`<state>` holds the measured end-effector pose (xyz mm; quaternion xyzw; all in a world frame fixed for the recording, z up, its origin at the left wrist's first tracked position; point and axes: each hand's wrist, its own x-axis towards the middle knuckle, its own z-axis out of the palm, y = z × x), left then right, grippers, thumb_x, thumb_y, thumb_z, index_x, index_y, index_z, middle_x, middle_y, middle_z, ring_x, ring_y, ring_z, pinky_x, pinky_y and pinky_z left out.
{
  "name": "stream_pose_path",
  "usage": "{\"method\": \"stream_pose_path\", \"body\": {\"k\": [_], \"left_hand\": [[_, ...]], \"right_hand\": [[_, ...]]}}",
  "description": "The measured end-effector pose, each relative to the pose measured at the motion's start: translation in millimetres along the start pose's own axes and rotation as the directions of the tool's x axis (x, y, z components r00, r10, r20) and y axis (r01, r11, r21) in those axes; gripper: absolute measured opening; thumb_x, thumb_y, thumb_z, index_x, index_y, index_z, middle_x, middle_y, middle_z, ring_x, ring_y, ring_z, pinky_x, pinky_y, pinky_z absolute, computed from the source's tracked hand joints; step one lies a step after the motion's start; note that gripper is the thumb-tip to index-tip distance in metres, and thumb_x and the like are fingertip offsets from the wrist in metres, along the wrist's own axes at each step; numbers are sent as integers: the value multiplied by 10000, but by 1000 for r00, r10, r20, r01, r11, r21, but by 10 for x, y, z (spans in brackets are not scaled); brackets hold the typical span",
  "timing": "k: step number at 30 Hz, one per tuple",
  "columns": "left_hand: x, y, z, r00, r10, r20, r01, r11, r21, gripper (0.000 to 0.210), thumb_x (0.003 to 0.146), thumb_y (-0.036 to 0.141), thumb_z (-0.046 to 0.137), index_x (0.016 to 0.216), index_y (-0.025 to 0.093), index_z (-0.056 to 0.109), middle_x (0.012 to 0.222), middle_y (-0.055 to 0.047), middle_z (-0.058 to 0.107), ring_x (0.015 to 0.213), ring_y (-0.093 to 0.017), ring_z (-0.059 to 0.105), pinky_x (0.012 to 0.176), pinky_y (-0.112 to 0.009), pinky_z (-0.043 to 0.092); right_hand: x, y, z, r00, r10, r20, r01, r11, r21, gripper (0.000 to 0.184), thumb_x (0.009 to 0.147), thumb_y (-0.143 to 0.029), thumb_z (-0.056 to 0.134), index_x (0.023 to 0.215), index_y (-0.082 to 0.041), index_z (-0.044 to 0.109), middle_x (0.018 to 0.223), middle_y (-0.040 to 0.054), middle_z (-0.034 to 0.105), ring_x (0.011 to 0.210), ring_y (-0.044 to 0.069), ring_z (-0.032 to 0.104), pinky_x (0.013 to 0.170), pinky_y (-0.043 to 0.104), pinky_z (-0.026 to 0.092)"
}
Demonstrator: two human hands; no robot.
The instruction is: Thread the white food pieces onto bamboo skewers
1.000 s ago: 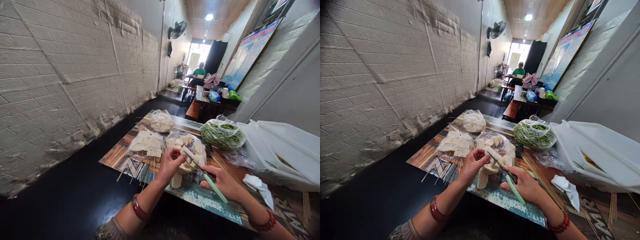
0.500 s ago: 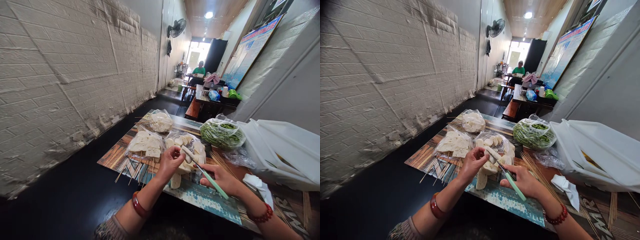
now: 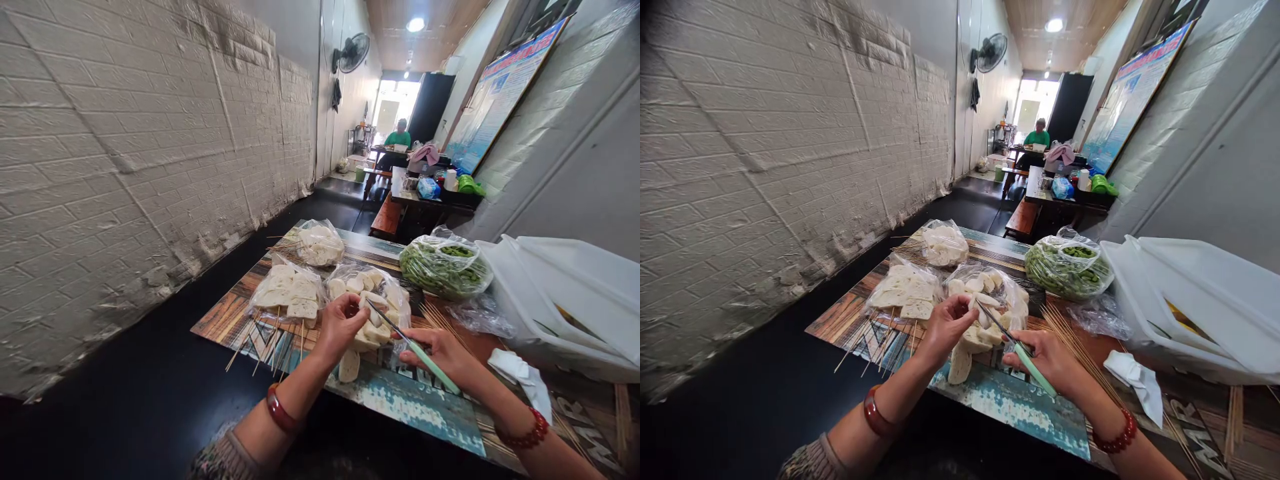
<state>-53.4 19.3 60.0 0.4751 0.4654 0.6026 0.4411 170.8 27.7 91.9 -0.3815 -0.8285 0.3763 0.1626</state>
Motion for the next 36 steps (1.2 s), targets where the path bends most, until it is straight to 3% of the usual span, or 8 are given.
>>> {"method": "stream_pose_path", "body": {"k": [8, 13, 21, 27, 31, 36], "left_hand": [[-5, 54, 6, 999, -46, 5, 46, 999, -11, 169, 741, 281, 724, 819, 157, 641, 724, 0, 643, 645, -112, 587, 618, -213, 442], [23, 41, 38, 998, 56, 2, -56, 991, 121, 97, 746, 219, 692, 815, 175, 641, 758, 1, 654, 678, -130, 629, 649, -236, 498], [38, 6, 25, 942, 336, -14, -301, 861, 409, 42, 786, 177, 640, 819, 201, 648, 801, -17, 676, 766, -162, 634, 745, -284, 500], [49, 25, 18, 880, 469, 72, -424, 707, 566, 45, 838, 171, 607, 835, 215, 606, 814, -20, 650, 796, -178, 608, 747, -291, 453], [72, 63, -16, 863, 483, 150, -466, 645, 606, 91, 845, 139, 575, 872, 221, 603, 888, -39, 654, 872, -195, 607, 794, -308, 460], [164, 105, -113, 900, 415, 138, -415, 713, 565, 86, 803, 137, 585, 837, 212, 610, 864, -27, 641, 858, -184, 605, 813, -309, 466]], "right_hand": [[-50, 31, -73, 992, 66, 109, -69, 997, 24, 493, 869, -482, 637, 1248, -170, 684, 799, 7, 649, 619, 132, 509, 540, 213, 385], [-9, -4, -88, 990, 58, 131, -69, 994, 81, 447, 858, -492, 642, 1152, -163, 711, 720, -15, 567, 579, 111, 429, 511, 209, 348], [42, -94, -34, 996, 54, 72, -63, 991, 117, 362, 867, -505, 617, 931, -167, 732, 688, -14, 520, 603, 124, 470, 530, 205, 415], [25, -35, 15, 991, 123, 60, -132, 975, 179, 398, 881, -558, 604, 925, -178, 715, 609, -32, 501, 451, 101, 466, 425, 206, 375], [24, 24, 11, 993, 116, 34, -121, 974, 191, 432, 864, -568, 618, 980, -168, 732, 606, -26, 529, 425, 100, 479, 402, 204, 379], [46, 100, -34, 989, 125, -77, -105, 968, 229, 514, 851, -589, 622, 1089, -146, 727, 561, -36, 516, 422, 106, 477, 413, 215, 391]]}}
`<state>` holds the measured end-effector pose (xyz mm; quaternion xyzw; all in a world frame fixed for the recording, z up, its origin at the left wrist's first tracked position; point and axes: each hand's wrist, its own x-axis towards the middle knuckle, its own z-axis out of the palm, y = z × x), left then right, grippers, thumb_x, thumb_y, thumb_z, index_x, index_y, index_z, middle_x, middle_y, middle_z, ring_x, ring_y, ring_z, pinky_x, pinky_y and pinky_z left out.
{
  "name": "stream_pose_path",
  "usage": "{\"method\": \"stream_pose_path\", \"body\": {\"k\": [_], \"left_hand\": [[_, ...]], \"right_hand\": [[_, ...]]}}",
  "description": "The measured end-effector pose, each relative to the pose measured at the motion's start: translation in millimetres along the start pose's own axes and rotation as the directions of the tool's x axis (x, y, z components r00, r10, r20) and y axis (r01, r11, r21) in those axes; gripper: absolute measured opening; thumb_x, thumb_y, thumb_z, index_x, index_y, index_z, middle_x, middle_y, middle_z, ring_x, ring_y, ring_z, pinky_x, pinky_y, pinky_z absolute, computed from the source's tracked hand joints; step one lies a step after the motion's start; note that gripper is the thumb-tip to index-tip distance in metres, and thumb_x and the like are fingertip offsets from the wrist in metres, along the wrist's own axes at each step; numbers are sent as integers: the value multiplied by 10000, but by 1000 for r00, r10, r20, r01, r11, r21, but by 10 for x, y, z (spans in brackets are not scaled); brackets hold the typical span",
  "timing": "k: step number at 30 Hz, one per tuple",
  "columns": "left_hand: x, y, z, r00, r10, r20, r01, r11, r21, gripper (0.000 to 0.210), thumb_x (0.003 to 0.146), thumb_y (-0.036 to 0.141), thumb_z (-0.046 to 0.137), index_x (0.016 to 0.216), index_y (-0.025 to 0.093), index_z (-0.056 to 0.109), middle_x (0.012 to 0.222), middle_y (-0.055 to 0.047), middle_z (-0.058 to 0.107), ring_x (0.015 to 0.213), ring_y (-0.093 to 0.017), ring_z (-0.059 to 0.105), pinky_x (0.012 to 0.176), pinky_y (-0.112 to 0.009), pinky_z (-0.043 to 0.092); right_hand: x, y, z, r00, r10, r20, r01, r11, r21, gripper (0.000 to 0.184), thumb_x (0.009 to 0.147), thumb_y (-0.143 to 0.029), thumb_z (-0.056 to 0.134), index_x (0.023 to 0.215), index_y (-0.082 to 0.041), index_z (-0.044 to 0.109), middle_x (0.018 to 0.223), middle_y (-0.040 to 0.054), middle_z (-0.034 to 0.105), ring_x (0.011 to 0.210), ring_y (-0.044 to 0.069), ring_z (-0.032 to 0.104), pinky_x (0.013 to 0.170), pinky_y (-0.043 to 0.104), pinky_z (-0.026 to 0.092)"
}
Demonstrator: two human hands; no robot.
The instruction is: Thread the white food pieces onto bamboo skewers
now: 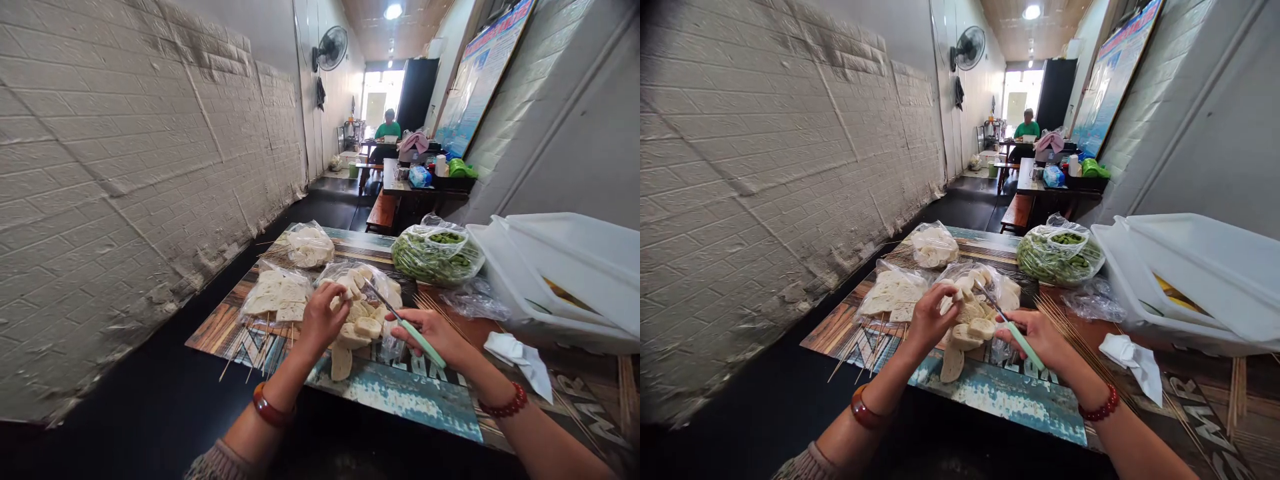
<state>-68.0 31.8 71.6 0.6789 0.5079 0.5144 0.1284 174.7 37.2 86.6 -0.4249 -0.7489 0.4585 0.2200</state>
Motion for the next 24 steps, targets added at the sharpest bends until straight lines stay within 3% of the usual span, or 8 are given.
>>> {"method": "stream_pose_path", "body": {"k": [3, 6, 9, 12, 16, 24], "left_hand": [[73, -23, -32, 984, -177, -7, 173, 970, -169, 83, 744, 167, 631, 819, 198, 612, 817, -8, 646, 795, -163, 613, 784, -294, 486], [145, 18, -61, 921, -386, 59, 379, 849, -368, 167, 709, 242, 693, 833, 185, 597, 753, 14, 635, 687, -134, 602, 664, -248, 491], [194, 98, -88, 885, -450, 119, 449, 760, -469, 251, 678, 259, 737, 875, 170, 610, 768, 10, 639, 679, -120, 596, 614, -216, 475], [207, 148, -92, 883, -450, 134, 452, 735, -506, 281, 684, 269, 750, 913, 158, 630, 814, -9, 656, 712, -122, 607, 635, -219, 484], [183, 149, -68, 915, -391, 97, 390, 796, -463, 263, 693, 263, 750, 902, 163, 628, 841, -24, 677, 746, -140, 632, 698, -256, 512], [126, 183, -21, 987, -160, 6, 158, 971, -179, 178, 717, 203, 704, 885, 201, 647, 882, -29, 707, 857, -182, 661, 852, -328, 508]], "right_hand": [[26, -3, -57, 998, 22, -61, -21, 999, 26, 548, 823, -585, 653, 1119, -130, 720, 568, -34, 525, 428, 111, 490, 426, 228, 416], [30, -44, -94, 994, 38, -105, -31, 997, 73, 586, 804, -585, 665, 1168, -127, 704, 590, -30, 535, 432, 112, 493, 438, 239, 441], [-6, -104, -66, 996, 47, -72, -38, 993, 111, 622, 815, -596, 645, 1220, -126, 678, 619, -19, 556, 449, 121, 512, 445, 241, 446], [-73, -152, 9, 998, -52, 42, 49, 997, 58, 628, 821, -603, 644, 1239, -136, 671, 664, -4, 586, 496, 128, 516, 454, 229, 412], [-141, -154, 64, 967, -218, 135, 224, 974, -29, 575, 867, -598, 603, 1222, -153, 679, 729, 11, 614, 648, 165, 549, 594, 250, 452], [-127, -104, 98, 984, -80, 159, 56, 987, 148, 597, 888, -637, 545, 1205, -146, 665, 719, 18, 614, 578, 167, 605, 528, 261, 506]]}}
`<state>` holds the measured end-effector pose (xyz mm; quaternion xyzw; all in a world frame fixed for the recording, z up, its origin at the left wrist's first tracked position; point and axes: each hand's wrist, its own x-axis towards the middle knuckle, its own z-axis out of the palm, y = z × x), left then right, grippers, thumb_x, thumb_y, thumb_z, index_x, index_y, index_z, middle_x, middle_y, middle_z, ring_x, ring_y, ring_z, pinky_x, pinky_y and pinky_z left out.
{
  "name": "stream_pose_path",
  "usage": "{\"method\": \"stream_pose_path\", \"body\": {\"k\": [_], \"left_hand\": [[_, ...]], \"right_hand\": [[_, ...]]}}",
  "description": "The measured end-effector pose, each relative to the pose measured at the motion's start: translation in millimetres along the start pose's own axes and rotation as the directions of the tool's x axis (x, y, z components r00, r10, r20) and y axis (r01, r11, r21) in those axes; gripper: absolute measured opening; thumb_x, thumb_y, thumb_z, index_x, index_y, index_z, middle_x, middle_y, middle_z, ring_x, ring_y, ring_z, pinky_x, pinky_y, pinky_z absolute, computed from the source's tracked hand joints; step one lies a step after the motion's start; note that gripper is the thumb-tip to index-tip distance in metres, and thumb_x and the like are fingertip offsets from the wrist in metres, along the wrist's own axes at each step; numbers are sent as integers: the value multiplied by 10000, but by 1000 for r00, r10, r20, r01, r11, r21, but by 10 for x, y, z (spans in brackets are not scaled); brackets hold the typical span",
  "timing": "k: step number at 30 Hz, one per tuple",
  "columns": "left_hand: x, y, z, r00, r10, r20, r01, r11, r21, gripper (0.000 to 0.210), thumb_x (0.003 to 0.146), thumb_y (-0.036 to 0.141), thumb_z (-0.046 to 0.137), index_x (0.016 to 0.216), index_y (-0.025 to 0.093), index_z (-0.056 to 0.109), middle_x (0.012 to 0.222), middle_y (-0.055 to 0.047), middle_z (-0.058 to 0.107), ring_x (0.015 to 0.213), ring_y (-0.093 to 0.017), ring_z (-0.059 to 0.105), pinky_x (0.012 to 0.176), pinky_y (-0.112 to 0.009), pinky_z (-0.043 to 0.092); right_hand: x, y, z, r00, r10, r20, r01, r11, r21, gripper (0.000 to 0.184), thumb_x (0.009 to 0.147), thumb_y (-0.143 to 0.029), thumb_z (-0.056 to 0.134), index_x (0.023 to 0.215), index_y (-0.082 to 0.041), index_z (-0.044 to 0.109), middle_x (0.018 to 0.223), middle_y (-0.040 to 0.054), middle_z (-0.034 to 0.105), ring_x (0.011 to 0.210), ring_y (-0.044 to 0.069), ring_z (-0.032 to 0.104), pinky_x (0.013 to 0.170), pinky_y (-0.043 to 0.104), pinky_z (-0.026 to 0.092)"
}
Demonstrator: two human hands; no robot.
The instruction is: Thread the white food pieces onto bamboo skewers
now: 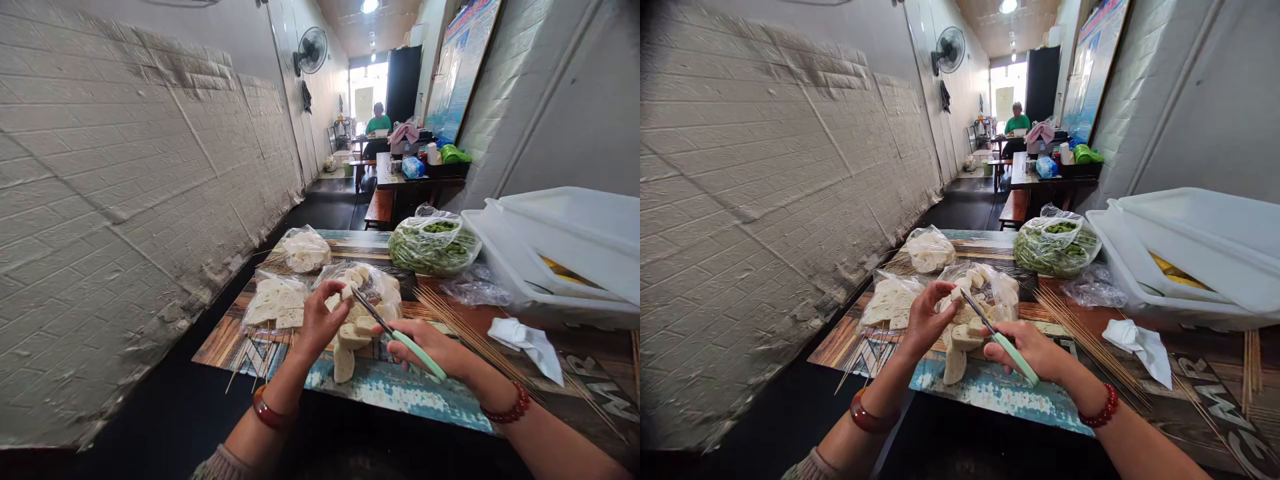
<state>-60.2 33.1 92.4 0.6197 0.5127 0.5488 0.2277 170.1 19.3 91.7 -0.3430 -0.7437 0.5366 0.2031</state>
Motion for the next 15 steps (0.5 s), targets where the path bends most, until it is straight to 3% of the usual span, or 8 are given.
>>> {"method": "stream_pose_path", "body": {"k": [9, 15], "left_hand": [[-21, -65, -13, 977, 206, 58, -213, 959, 185, 153, 780, 124, 616, 902, 217, 616, 928, -45, 700, 907, -201, 656, 849, -332, 492], [-28, -76, -3, 948, 297, 113, -316, 916, 245, 185, 792, 77, 587, 903, 223, 617, 963, -65, 659, 930, -208, 634, 835, -336, 504]], "right_hand": [[40, -124, -17, 993, 117, -9, -117, 993, 36, 612, 838, -638, 587, 1141, -113, 674, 615, -7, 592, 492, 141, 581, 489, 251, 490], [47, -109, -27, 993, 114, -1, -114, 992, 59, 590, 813, -664, 607, 1083, -148, 698, 621, -1, 623, 506, 148, 604, 485, 244, 483]]}}
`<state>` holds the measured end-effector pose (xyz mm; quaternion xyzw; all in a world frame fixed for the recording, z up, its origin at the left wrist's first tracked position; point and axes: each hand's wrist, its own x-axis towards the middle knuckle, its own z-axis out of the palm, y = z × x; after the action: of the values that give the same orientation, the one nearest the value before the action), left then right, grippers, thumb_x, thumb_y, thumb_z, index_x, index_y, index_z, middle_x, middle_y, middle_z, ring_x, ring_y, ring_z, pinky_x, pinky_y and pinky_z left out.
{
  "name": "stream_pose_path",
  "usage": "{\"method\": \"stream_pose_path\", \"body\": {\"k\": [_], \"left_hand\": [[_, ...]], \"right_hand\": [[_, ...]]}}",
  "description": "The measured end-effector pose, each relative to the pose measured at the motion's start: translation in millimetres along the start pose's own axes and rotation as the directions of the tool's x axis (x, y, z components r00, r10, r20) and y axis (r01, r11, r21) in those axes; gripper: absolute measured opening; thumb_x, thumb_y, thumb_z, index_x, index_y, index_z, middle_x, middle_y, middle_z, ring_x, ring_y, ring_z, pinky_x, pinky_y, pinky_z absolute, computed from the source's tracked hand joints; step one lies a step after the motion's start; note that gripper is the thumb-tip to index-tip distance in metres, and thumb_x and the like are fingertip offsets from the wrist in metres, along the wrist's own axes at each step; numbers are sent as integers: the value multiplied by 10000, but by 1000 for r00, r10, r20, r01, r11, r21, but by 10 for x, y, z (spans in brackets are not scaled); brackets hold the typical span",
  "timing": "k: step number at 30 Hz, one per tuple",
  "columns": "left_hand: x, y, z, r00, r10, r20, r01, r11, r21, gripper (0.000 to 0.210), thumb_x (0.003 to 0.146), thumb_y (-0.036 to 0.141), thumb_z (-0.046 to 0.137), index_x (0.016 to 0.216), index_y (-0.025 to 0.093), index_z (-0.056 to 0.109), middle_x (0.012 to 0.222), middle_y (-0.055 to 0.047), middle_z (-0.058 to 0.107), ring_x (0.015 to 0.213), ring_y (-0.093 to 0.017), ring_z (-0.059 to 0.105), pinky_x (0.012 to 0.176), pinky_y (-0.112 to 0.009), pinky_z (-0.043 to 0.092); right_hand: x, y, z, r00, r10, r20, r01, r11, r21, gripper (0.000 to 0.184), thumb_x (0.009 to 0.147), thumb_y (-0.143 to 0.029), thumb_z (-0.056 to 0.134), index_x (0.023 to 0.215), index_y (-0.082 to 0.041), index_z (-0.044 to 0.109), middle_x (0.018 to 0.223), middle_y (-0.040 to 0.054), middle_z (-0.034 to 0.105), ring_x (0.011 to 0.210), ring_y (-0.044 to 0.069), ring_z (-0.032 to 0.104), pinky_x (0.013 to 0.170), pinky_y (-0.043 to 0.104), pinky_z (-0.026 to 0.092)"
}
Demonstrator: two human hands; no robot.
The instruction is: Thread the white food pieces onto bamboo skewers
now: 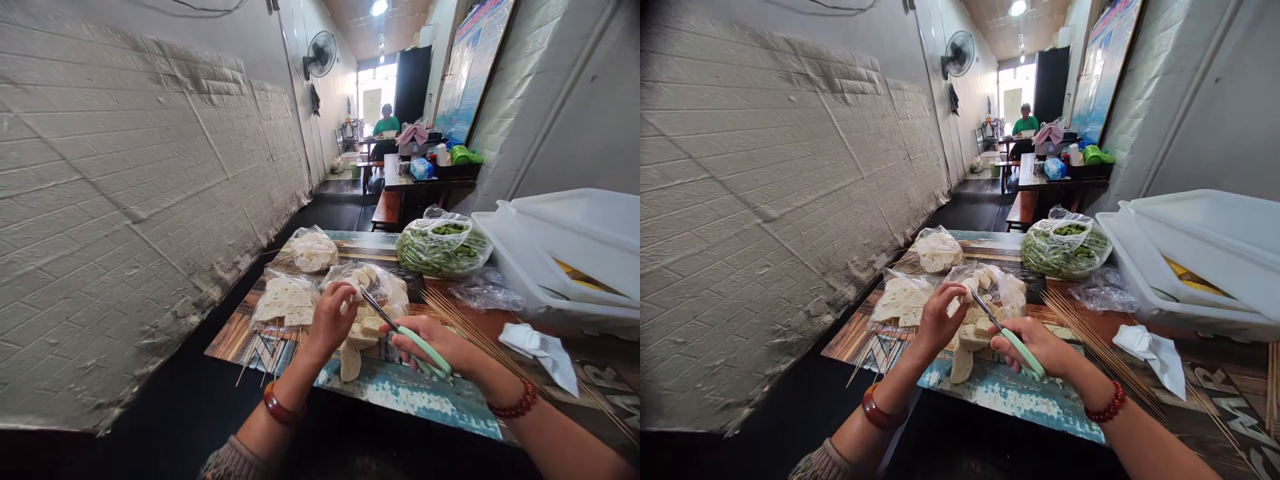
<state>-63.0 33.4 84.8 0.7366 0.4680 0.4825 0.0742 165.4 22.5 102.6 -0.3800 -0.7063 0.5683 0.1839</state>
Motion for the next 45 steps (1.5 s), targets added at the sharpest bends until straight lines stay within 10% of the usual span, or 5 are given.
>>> {"method": "stream_pose_path", "body": {"k": [10, 17, 28, 36, 45], "left_hand": [[-71, -20, 103, 992, 94, 84, -96, 995, 23, 234, 786, 38, 564, 941, 210, 587, 991, -59, 632, 945, -193, 618, 844, -327, 521], [206, -168, -108, 997, -78, -23, 81, 986, 149, 342, 739, 51, 573, 1047, 200, 587, 966, -45, 590, 928, -198, 593, 861, -346, 509], [466, -265, 190, 929, -77, 362, -68, 926, 372, 238, 863, 182, 596, 1092, 157, 655, 1109, -130, 624, 1024, -251, 621, 928, -390, 505], [563, -143, 386, 770, -92, 631, -159, 930, 330, 244, 898, 136, 482, 930, 146, 724, 988, -132, 717, 924, -244, 677, 839, -347, 519], [724, -288, 847, 732, -66, 679, -175, 944, 281, 345, 822, 166, 580, 1153, 148, 677, 1158, -126, 706, 1074, -254, 653, 943, -345, 498]], "right_hand": [[81, 232, -34, 994, 99, -55, -97, 995, 38, 678, 775, -699, 631, 1137, -133, 715, 520, -12, 592, 380, 130, 530, 385, 234, 413], [55, 301, -327, 853, -86, -514, 14, 990, -142, 574, 836, -572, 615, 1208, -139, 682, 623, 1, 628, 507, 174, 598, 495, 282, 473], [467, 549, -127, 665, -280, -692, 47, 941, -335, 554, 697, -409, 759, 1189, -182, 643, 1013, 117, 727, 885, 296, 669, 804, 424, 513], [508, 752, -354, 617, -227, -753, 151, 974, -170, 396, 749, -359, 696, 1095, -170, 658, 745, 10, 658, 640, 182, 614, 622, 302, 494], [368, 862, -628, 588, -181, -788, 301, 954, 5, 389, 740, -363, 760, 1085, -226, 645, 773, -31, 600, 595, 120, 538, 571, 258, 482]]}}
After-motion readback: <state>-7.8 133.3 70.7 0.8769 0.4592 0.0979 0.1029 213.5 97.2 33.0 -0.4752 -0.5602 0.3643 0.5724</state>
